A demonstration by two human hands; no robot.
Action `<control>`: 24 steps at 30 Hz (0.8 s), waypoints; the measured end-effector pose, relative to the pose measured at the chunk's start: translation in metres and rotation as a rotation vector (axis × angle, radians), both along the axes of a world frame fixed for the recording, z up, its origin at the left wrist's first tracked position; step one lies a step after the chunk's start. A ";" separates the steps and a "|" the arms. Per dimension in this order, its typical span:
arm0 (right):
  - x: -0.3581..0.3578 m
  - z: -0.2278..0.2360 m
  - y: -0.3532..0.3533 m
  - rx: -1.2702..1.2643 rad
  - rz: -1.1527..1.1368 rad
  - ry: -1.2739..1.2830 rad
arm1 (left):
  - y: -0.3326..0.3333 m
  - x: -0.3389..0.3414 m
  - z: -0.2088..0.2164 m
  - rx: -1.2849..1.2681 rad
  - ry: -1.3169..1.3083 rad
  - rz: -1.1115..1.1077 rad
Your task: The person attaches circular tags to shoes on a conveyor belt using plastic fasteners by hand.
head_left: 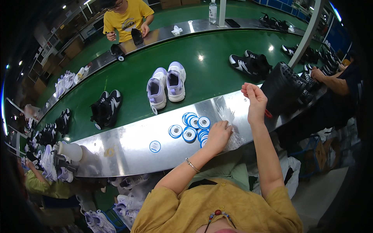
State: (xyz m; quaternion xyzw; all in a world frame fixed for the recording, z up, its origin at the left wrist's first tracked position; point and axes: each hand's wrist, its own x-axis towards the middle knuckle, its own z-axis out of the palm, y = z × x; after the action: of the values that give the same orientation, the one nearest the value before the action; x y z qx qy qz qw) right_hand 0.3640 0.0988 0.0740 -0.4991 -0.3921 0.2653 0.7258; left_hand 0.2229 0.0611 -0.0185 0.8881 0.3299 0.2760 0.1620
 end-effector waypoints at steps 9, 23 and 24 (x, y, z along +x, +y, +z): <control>0.016 -0.011 -0.059 -0.267 0.089 -0.142 | 0.009 -0.070 0.022 0.043 -0.326 0.265; 0.016 -0.062 -0.108 -0.425 0.130 -0.106 | 0.033 -0.053 0.012 0.060 0.088 0.405; 0.019 -0.062 -0.109 -0.421 0.116 -0.096 | 0.035 -0.052 0.012 0.036 0.144 0.400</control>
State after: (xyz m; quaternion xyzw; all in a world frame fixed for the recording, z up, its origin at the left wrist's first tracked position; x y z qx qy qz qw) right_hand 0.3830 -0.0105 0.0123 -0.6283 -0.3900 0.3585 0.5697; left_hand 0.1713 0.0959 -0.0065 0.8250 0.5055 0.2444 0.0641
